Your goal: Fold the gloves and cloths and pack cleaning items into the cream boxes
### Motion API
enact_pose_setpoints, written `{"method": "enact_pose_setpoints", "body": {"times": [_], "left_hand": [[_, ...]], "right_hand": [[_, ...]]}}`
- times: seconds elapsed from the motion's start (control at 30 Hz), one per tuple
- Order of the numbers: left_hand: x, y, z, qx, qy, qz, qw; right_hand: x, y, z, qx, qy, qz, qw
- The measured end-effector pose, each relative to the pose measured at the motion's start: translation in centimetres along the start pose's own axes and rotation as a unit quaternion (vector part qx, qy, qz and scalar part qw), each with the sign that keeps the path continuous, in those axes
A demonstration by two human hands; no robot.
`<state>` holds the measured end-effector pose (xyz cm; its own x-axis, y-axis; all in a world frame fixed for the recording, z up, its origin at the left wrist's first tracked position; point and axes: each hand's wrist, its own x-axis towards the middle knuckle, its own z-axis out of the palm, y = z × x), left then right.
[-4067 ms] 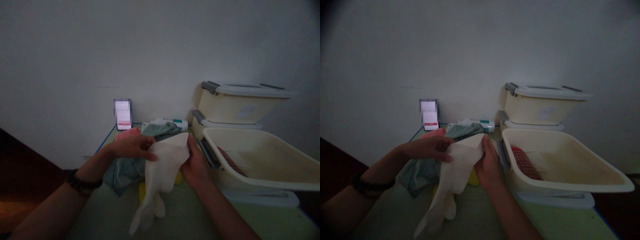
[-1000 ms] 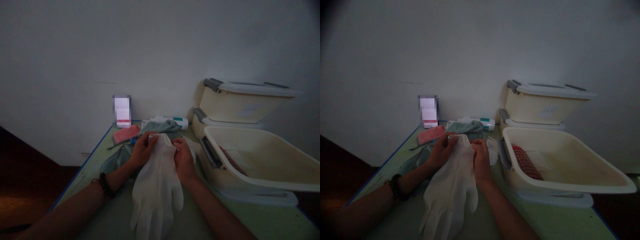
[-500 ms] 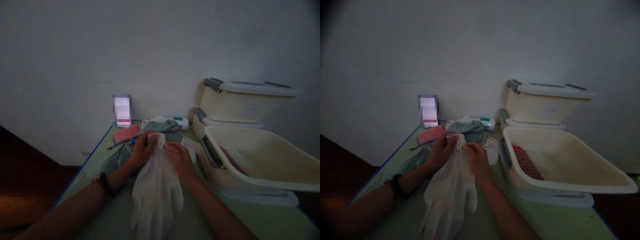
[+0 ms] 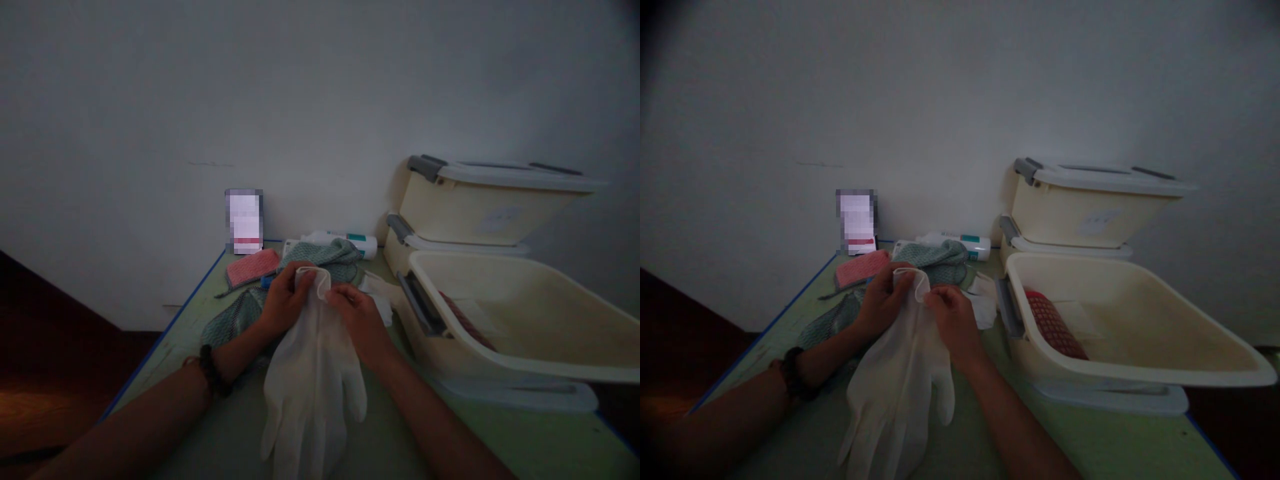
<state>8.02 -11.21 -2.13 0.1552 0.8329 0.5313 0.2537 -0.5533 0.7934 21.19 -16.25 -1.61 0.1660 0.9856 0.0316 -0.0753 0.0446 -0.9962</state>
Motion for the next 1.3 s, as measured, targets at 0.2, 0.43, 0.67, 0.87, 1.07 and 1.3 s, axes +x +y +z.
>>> {"method": "enact_pose_setpoints", "body": {"times": [0.2,0.43,0.67,0.87,1.07,1.3], "left_hand": [[-0.1,0.0,0.0,0.012,-0.001,-0.002,1.000],[-0.1,-0.2,0.0,0.011,0.005,-0.009,1.000],[-0.1,-0.1,-0.1,-0.010,-0.004,-0.002,1.000],[-0.3,0.1,-0.3,-0.052,-0.053,-0.013,0.997],[-0.2,0.2,-0.2,-0.071,-0.119,-0.036,0.990],[-0.1,-0.1,0.0,-0.112,-0.097,-0.012,0.989]], "right_hand": [[0.0,-0.9,-0.2,0.015,-0.021,0.021,0.999],[0.1,-0.8,-0.1,0.000,-0.029,0.039,0.999],[0.0,-0.1,0.1,0.032,-0.035,0.043,0.998],[-0.2,-0.6,0.1,0.091,-0.023,0.048,0.994],[-0.1,-0.3,0.0,0.114,0.003,0.052,0.992],[0.3,0.5,0.0,0.196,-0.018,0.046,0.979]]}}
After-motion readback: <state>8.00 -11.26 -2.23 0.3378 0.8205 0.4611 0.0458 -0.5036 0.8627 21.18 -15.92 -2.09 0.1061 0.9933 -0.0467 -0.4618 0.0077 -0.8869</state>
